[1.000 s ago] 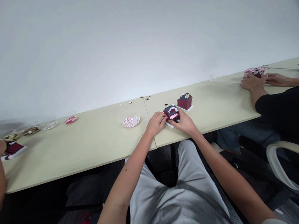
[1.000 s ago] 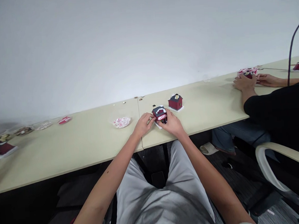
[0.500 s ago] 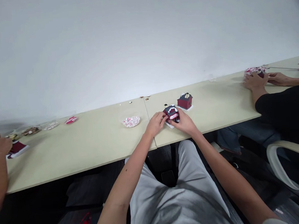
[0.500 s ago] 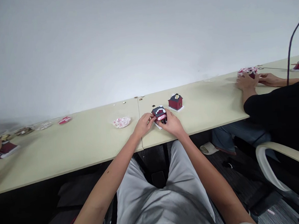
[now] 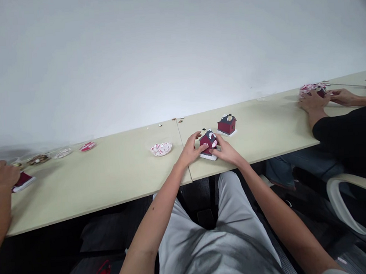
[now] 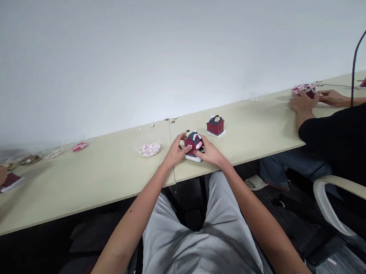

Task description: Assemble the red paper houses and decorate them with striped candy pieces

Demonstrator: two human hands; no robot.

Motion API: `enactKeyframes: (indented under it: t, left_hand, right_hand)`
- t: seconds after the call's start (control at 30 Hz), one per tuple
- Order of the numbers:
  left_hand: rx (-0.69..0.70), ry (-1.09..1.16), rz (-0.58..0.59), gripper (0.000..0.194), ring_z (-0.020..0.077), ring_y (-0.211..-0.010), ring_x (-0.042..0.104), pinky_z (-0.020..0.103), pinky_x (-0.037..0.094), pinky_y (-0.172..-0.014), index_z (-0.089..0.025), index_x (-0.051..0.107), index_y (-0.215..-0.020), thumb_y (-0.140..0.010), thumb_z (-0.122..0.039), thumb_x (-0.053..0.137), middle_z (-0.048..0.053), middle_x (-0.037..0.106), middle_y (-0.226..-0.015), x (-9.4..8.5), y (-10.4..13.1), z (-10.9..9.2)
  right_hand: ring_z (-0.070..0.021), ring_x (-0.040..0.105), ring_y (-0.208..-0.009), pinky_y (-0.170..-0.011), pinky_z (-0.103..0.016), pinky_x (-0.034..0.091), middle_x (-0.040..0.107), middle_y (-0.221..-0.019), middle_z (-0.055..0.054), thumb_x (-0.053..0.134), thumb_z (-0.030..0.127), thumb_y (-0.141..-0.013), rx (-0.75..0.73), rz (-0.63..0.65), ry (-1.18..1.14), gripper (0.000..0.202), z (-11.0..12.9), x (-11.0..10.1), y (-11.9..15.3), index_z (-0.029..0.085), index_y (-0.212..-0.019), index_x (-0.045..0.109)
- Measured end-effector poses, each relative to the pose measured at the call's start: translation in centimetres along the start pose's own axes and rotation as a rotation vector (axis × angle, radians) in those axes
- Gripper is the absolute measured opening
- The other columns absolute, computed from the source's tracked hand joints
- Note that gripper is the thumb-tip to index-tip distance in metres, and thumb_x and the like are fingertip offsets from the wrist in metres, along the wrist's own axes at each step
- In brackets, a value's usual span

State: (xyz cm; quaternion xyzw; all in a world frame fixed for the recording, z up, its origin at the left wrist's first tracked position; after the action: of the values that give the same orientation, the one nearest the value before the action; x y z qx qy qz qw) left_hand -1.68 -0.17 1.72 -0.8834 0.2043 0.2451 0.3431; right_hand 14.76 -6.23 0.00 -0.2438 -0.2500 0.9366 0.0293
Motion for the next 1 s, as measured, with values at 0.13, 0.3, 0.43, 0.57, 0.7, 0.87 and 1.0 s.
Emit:
enactKeyframes:
  t: [0.13, 0.3, 0.43, 0.57, 0.7, 0.87, 1.0]
  left_hand:
    - [-0.016, 0.071, 0.13, 0.069, 0.0277, -0.119, 0.06, 0.034, 0.054, -0.088, -0.019, 0.045, -0.145, -0.087, -0.051, 0.066, 0.016, 0.055, -0.141, 0.4, 0.4, -0.7]
    - [0.01, 0.109, 0.157, 0.077, 0.0271, -0.125, 0.058, 0.036, 0.053, -0.097, -0.022, 0.041, -0.148, -0.083, -0.049, 0.072, 0.014, 0.053, -0.146, 0.0, 1.5, -1.8]
    - [-0.034, 0.054, 0.061, 0.08, 0.0282, -0.131, 0.053, 0.037, 0.051, -0.101, -0.022, 0.042, -0.147, -0.08, -0.051, 0.075, 0.014, 0.052, -0.147, -1.7, 3.4, -2.1]
    - [-0.156, -0.048, -0.065, 0.077, 0.0292, -0.133, 0.052, 0.037, 0.052, -0.097, -0.025, 0.043, -0.145, -0.08, -0.053, 0.073, 0.012, 0.049, -0.15, -5.7, 7.1, -1.5]
    - [-0.287, -0.191, -0.175, 0.074, 0.0277, -0.124, 0.058, 0.037, 0.054, -0.094, -0.027, 0.042, -0.145, -0.082, -0.055, 0.069, 0.01, 0.051, -0.147, -11.8, 12.1, -0.4]
    - [-0.503, -0.384, -0.338, 0.079, 0.0251, -0.103, 0.067, 0.039, 0.058, -0.087, -0.031, 0.043, -0.141, -0.075, -0.065, 0.07, 0.005, 0.059, -0.133, -20.7, 17.6, 2.2]
    - [-0.596, -0.507, -0.412, 0.079, 0.0245, -0.103, 0.066, 0.039, 0.059, -0.085, -0.036, 0.044, -0.137, -0.07, -0.073, 0.067, 0.001, 0.061, -0.132, -28.1, 19.2, 5.6]
  right_hand:
    - [-0.0299, 0.056, -0.129, -0.11, -0.046, 0.044, 0.055, -0.143, -0.013, 0.062, 0.046, -0.089, -0.049, 0.072, -0.047, 0.072, 0.3, 0.1, 0.1, 0.018, -0.15, 0.034]
    - [-0.0294, 0.049, -0.138, -0.116, -0.045, 0.038, 0.045, -0.154, -0.014, 0.064, 0.045, -0.089, -0.094, 0.174, -0.056, 0.083, 0.9, 0.6, 0.4, 0.018, -0.157, 0.026]
    - [-0.0279, 0.039, -0.146, -0.119, -0.047, 0.033, 0.034, -0.161, -0.012, 0.059, 0.049, -0.093, -0.117, 0.251, -0.033, 0.083, 1.0, 0.9, 0.6, 0.023, -0.161, 0.017]
    - [-0.0292, 0.038, -0.146, -0.119, -0.051, 0.033, 0.037, -0.16, -0.013, 0.054, 0.053, -0.095, -0.075, 0.163, 0.136, 0.076, -0.1, 0.3, 1.0, 0.024, -0.159, 0.025]
    - [-0.0351, 0.05, -0.137, -0.115, -0.057, 0.038, 0.055, -0.146, -0.015, 0.058, 0.054, -0.092, -0.038, 0.175, 0.362, 0.061, -0.8, -0.3, 2.5, 0.021, -0.143, 0.052]
    - [-0.0321, 0.07, -0.104, -0.091, -0.048, 0.056, 0.074, -0.111, -0.008, 0.06, 0.055, -0.091, 0.015, 0.247, 0.235, 0.033, 0.7, -2.0, 3.2, 0.027, -0.105, 0.072]
    - [-0.0117, 0.051, -0.041, -0.041, -0.025, 0.037, 0.066, -0.065, -0.001, 0.059, 0.064, -0.09, 0.236, 0.044, -0.3, 0.043, 1.2, -3.6, 2.2, 0.022, -0.083, 0.064]
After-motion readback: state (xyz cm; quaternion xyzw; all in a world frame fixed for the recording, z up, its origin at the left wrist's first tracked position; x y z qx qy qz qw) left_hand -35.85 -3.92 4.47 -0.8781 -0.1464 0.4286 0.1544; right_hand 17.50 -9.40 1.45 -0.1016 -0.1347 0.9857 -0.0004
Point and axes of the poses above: each hand's wrist, its own y-axis away from the middle knuckle, its own x-axis out of the palm, z = x × y, the point moved 5 cm from there along -y, towards the middle knuckle
